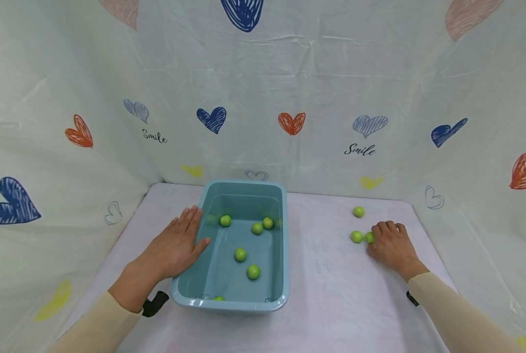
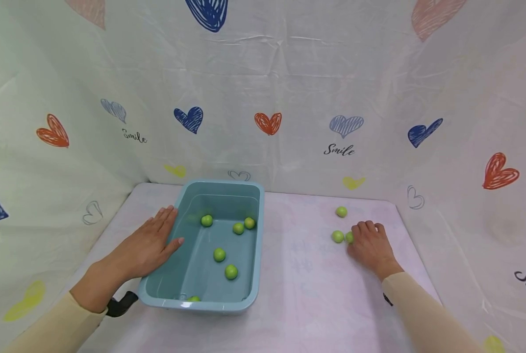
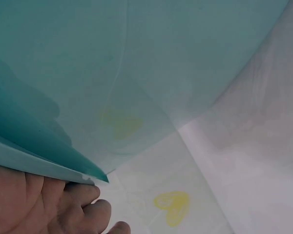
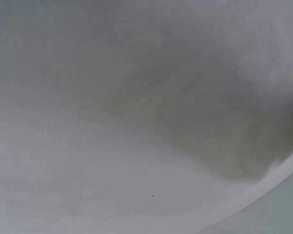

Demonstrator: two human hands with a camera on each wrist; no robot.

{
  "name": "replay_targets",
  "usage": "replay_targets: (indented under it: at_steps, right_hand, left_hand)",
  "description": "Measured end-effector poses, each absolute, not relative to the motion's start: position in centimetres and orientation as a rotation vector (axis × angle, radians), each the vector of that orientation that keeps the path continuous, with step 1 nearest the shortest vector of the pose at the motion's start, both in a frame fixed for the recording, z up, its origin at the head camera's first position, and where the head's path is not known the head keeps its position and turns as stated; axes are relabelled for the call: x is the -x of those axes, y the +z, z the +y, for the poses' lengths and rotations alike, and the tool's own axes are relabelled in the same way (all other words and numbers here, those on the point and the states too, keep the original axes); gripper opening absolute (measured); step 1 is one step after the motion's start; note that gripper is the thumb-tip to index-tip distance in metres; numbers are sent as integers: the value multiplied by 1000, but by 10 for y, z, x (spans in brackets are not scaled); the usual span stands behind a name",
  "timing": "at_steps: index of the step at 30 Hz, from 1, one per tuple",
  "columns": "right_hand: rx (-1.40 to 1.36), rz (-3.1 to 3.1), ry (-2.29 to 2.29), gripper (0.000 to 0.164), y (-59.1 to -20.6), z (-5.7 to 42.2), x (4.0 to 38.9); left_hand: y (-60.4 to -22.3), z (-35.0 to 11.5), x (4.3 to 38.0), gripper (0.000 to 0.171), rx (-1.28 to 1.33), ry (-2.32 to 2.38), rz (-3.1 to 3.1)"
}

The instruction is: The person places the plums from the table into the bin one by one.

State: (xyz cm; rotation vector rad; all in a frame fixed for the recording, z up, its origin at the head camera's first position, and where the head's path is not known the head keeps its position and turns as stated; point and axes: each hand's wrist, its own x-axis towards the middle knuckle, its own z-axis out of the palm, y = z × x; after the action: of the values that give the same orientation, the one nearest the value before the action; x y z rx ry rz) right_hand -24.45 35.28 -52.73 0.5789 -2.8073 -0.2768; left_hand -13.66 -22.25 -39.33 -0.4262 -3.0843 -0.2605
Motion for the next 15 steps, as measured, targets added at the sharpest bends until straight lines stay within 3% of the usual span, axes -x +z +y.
replay_targets:
  at_steps: [15]
  right_hand:
    - [-521,-2811,-290,50,-523,356,249]
  left_hand:
    - [-392,-223,136,76,443,-252,-3068]
